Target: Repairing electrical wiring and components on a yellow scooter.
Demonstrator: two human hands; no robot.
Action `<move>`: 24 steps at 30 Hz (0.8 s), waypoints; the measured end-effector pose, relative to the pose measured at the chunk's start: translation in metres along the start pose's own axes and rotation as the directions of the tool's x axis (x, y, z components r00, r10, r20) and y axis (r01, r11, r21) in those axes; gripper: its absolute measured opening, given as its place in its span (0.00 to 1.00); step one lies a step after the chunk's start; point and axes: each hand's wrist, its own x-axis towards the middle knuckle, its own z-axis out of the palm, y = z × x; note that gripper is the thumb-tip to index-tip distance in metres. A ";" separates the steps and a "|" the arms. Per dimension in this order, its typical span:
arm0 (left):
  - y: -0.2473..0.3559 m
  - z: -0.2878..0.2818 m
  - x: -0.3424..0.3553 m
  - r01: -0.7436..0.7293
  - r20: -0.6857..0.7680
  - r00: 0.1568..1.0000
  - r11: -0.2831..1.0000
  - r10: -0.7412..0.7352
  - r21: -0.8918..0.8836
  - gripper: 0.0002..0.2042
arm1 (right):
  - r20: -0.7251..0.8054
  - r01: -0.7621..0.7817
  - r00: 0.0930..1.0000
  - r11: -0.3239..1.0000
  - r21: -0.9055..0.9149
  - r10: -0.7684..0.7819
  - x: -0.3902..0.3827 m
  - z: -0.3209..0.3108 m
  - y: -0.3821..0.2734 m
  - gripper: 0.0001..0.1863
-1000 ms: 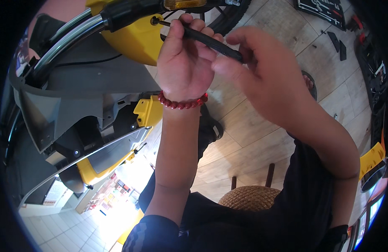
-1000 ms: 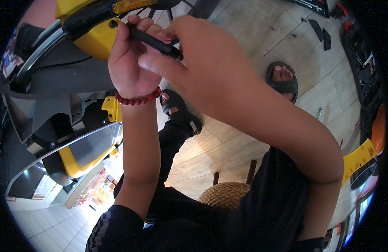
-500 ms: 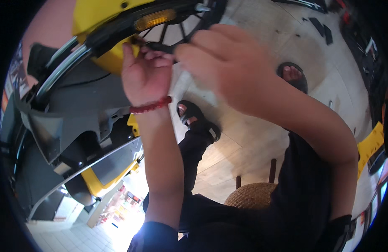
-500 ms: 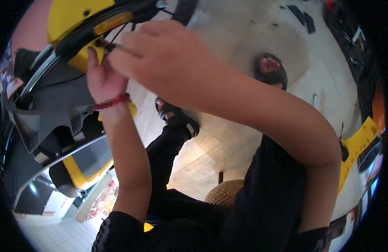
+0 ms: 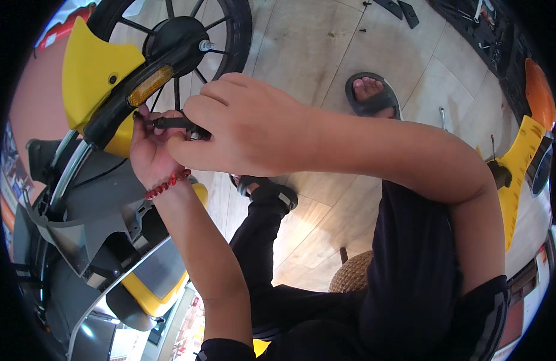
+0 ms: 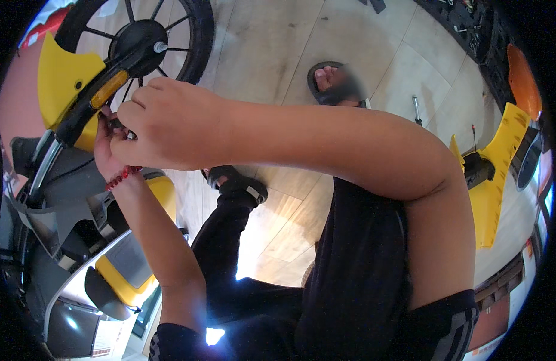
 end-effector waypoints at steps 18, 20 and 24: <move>0.002 0.006 0.004 -0.109 -0.115 0.988 0.994 0.106 -0.016 0.08 | 0.226 -0.171 0.962 0.983 0.064 0.153 -0.018 -0.035 0.010 0.15; -0.002 0.013 -0.002 -0.102 -0.135 0.986 0.993 0.093 -0.057 0.08 | 0.174 -0.191 0.969 0.978 0.088 0.173 -0.020 -0.035 0.013 0.15; -0.002 0.014 0.000 -0.095 -0.137 0.987 0.993 0.086 -0.063 0.07 | 0.219 -0.213 0.957 0.974 0.080 0.191 -0.019 -0.041 0.014 0.15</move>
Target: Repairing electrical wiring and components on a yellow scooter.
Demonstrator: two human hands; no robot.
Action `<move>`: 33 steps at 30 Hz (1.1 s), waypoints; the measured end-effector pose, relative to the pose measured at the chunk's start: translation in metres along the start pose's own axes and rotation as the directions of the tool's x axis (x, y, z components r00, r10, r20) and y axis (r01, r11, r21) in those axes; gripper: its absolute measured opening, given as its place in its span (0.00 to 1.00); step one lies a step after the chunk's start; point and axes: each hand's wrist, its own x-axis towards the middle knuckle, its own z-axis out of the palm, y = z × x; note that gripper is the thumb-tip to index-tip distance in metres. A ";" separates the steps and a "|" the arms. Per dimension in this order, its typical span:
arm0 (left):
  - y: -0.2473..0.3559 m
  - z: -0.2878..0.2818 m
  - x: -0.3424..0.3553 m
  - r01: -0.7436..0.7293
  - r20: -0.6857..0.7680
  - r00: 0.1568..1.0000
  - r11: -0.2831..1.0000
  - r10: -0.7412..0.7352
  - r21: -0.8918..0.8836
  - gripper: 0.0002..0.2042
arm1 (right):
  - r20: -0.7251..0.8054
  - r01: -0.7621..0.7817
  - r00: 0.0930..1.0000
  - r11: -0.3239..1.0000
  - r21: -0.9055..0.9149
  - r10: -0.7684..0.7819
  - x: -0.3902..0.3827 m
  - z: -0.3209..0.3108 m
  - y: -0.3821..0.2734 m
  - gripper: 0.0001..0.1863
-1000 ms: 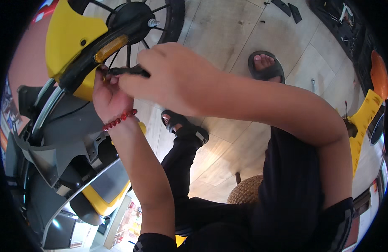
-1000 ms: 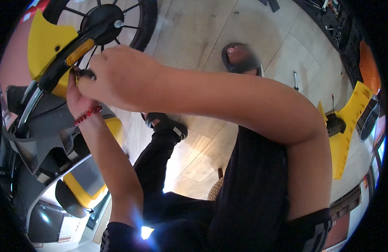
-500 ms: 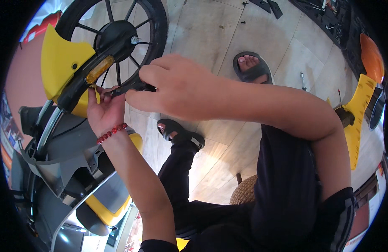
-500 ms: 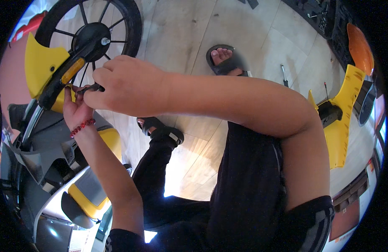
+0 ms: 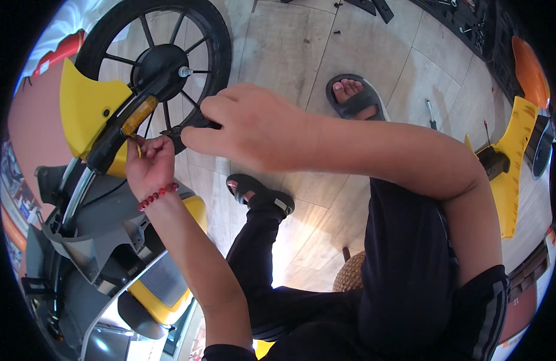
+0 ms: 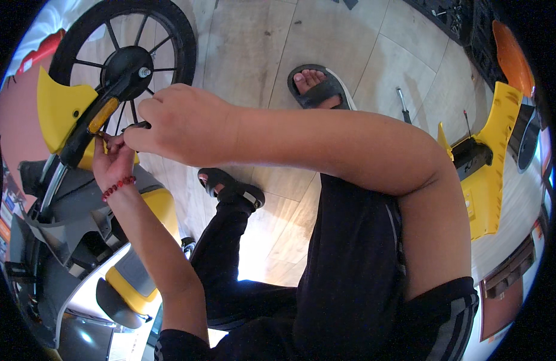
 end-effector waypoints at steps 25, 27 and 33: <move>-0.001 0.006 0.001 0.012 -0.067 0.998 0.999 -0.015 -0.036 0.06 | -0.062 0.004 0.998 0.999 0.050 -0.001 -0.006 -0.002 0.008 0.12; 0.008 -0.006 0.015 0.037 -0.013 0.999 0.998 -0.038 -0.049 0.06 | -0.058 0.000 0.998 0.999 0.036 0.002 -0.007 -0.001 0.008 0.11; 0.023 -0.017 0.023 0.083 0.101 0.992 0.990 -0.072 -0.110 0.04 | -0.133 0.032 0.991 0.999 0.016 -0.030 -0.006 0.004 0.009 0.08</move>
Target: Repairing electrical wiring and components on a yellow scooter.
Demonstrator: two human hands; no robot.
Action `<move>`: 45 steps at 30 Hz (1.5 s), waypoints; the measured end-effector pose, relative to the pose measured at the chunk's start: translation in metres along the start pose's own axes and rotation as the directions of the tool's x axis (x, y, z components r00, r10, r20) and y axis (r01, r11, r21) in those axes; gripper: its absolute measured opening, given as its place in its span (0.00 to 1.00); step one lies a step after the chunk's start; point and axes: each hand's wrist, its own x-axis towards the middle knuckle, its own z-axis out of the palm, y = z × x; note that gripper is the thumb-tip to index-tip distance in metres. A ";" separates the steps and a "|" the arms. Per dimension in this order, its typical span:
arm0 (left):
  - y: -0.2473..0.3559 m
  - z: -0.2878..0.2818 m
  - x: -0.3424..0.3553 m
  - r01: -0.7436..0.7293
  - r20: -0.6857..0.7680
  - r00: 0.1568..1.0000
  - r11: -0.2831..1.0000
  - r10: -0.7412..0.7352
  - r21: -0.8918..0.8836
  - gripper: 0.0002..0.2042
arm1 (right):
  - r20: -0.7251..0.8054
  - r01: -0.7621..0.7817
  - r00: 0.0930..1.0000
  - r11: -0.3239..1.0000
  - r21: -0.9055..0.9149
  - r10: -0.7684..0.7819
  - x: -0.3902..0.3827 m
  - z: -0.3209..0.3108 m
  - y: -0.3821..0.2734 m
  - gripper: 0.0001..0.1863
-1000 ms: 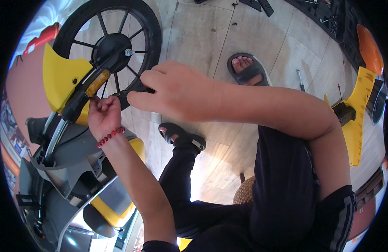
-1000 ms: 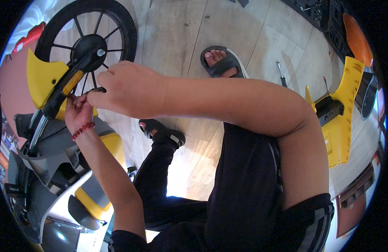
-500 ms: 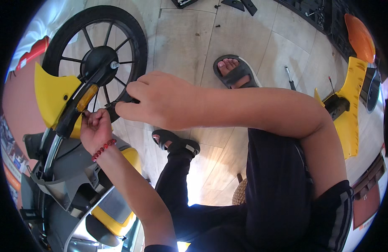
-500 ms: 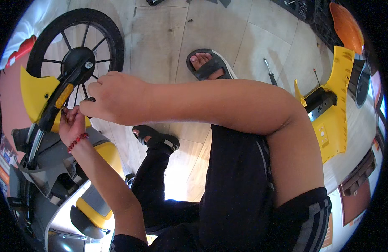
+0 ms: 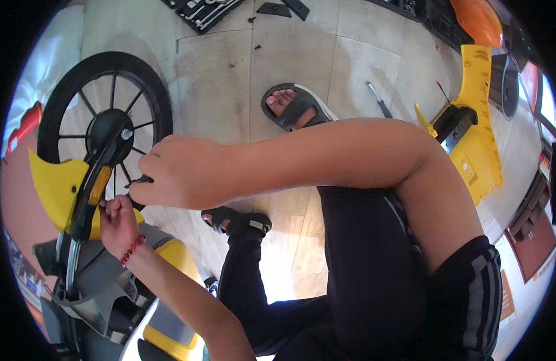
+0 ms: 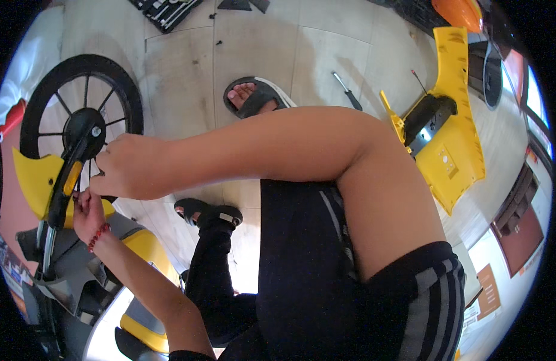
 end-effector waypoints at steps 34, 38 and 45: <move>-0.105 -0.030 -0.049 -0.048 0.094 0.996 0.844 -0.002 0.533 0.07 | 0.199 -0.535 0.833 0.843 0.050 0.516 0.006 -0.030 0.021 0.08; -0.150 -0.063 -0.001 -0.703 0.703 0.710 -0.082 -0.035 0.706 0.07 | 0.031 -0.695 0.718 0.718 -0.028 0.696 -0.011 -0.060 0.048 0.09; -0.295 -0.005 0.039 -0.629 0.592 0.778 -0.260 -0.212 0.733 0.15 | -0.326 -0.923 0.369 0.384 -0.019 0.870 -0.090 -0.109 0.076 0.12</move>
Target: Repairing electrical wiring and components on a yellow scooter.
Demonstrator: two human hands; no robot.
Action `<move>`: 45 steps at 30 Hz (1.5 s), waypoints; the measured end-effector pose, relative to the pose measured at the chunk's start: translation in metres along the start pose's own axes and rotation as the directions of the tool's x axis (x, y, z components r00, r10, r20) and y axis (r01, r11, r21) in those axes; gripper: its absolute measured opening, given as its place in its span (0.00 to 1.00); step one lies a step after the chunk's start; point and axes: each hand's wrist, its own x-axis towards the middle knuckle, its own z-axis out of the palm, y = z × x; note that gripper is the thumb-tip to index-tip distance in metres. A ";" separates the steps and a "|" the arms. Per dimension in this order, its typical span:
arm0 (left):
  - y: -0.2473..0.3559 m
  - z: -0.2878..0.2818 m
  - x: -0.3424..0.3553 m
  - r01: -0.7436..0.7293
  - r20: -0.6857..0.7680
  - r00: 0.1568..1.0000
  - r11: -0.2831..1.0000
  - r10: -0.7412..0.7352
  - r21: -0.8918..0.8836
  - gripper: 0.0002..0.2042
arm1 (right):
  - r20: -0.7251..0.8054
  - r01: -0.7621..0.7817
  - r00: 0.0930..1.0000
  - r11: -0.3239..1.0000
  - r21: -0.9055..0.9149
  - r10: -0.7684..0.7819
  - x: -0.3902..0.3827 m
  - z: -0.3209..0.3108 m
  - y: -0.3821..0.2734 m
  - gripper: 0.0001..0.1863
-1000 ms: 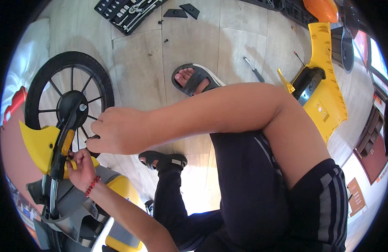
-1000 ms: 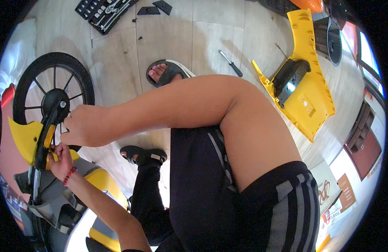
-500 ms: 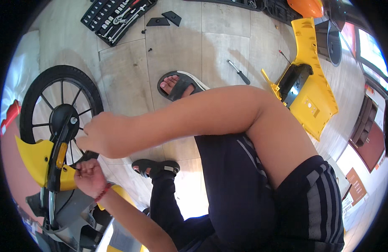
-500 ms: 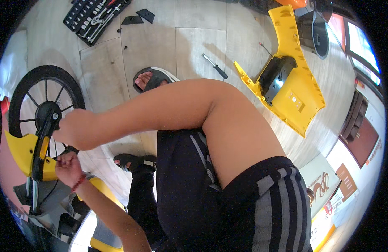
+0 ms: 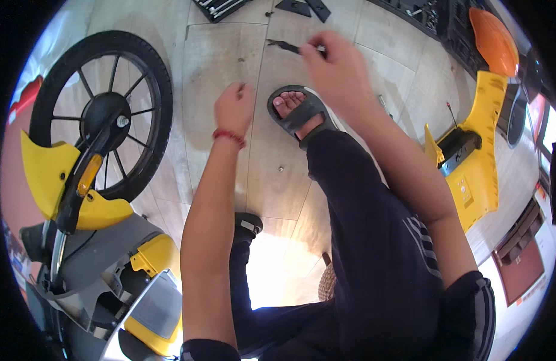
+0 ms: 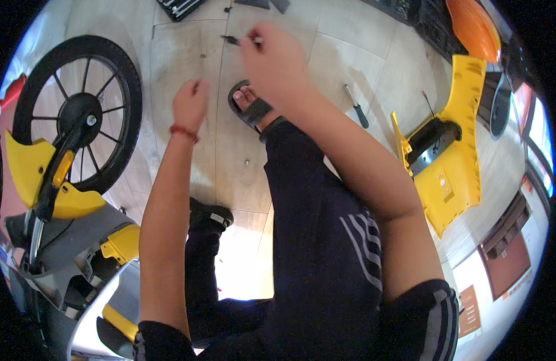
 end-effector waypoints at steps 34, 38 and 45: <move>-0.029 -0.093 -0.117 0.090 0.096 0.945 -0.032 -0.312 -0.995 0.08 | 0.633 -0.221 0.771 0.900 0.376 -0.075 -0.030 -0.001 -0.055 0.04; -0.028 -0.136 -0.139 -0.019 -0.026 0.966 0.031 -0.259 -0.999 0.06 | 0.721 -0.211 0.668 0.882 0.421 -0.184 -0.039 0.004 -0.083 0.04; -0.034 -0.170 -0.145 -0.255 -0.259 0.961 0.052 -0.097 -0.966 0.10 | 0.742 -0.186 0.638 0.893 0.409 -0.207 -0.053 0.014 -0.124 0.05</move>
